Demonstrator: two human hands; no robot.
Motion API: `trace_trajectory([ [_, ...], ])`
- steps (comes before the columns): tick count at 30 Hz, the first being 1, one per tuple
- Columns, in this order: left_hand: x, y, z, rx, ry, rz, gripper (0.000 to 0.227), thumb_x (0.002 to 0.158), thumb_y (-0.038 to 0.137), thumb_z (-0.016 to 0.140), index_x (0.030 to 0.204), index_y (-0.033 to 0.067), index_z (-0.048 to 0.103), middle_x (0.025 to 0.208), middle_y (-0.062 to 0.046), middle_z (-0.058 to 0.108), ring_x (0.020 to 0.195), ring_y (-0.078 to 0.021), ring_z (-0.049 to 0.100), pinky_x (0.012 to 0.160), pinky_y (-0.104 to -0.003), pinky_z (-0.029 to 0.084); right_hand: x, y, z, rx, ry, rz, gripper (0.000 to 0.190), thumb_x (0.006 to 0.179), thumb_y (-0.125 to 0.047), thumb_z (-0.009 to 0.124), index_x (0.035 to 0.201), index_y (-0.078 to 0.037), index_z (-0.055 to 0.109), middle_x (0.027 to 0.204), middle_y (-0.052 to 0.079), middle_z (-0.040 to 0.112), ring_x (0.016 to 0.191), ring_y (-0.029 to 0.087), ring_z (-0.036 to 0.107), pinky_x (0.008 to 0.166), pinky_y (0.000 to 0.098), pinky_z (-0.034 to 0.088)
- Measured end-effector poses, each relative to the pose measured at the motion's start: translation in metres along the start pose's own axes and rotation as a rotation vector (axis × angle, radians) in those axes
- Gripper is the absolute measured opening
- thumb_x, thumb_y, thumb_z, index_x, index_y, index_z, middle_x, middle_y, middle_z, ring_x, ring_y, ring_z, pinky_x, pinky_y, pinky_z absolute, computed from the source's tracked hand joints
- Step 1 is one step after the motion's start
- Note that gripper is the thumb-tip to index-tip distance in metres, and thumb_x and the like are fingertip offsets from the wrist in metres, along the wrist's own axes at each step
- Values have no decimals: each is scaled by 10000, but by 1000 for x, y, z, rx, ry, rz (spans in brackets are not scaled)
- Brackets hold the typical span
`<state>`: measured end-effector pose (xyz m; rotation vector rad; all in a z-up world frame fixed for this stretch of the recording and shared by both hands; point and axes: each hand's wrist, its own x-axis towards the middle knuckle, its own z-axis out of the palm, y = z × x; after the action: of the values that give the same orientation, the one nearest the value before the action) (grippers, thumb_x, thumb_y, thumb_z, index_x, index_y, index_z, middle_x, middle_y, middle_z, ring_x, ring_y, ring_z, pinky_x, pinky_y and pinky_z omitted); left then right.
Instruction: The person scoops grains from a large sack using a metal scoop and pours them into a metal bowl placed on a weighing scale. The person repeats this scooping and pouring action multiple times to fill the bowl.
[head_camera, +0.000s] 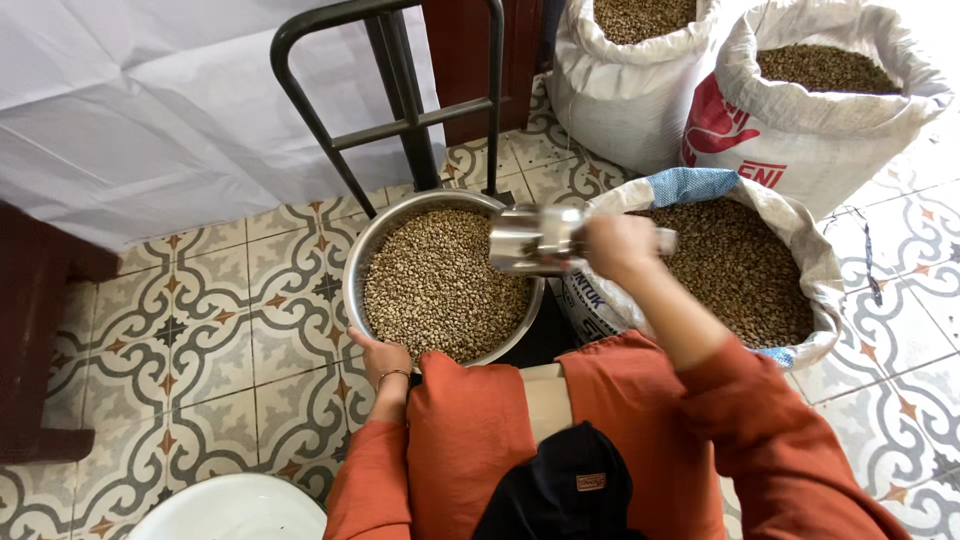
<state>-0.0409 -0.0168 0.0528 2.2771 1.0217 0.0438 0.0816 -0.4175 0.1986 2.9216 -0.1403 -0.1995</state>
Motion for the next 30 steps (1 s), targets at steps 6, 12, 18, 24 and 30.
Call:
trace_trajectory([
  [6,11,-2,-5,89,-106,12,771,1041,214,470,1645,115,0,1100,-259,679,942,-391,724,785,-513,575,8,-88,8,-212,303,-203,162,849,-163,594,814,-111,743,708,127,648,665,368,642,469,577,390],
  [12,17,-3,-4,133,-164,16,801,1044,241,475,1639,73,-34,1117,-256,671,944,-398,725,774,-539,566,-22,-45,-14,-136,240,-65,189,896,-204,678,791,-81,774,673,114,670,699,356,671,533,503,481],
  [18,-4,20,-35,118,-211,-12,822,1026,300,428,1627,120,-103,1253,-250,623,1124,-416,682,910,-551,533,-112,93,-57,201,266,78,279,846,-184,778,1082,-331,753,993,-10,762,1028,299,727,929,503,549],
  [24,1,16,-18,68,-140,-10,851,964,148,383,1640,127,-134,1189,-305,661,1004,-513,663,846,-591,504,-121,203,-3,-64,-46,524,299,859,-545,648,1141,-486,728,1115,-15,788,1129,238,702,1043,479,355],
  [30,-33,35,-48,131,-165,2,847,1022,242,462,1630,118,-114,1273,-329,592,1209,-490,622,998,-545,485,-95,227,50,-167,-129,642,302,1012,-249,552,1094,-184,835,1083,133,795,1158,354,664,966,522,369],
])
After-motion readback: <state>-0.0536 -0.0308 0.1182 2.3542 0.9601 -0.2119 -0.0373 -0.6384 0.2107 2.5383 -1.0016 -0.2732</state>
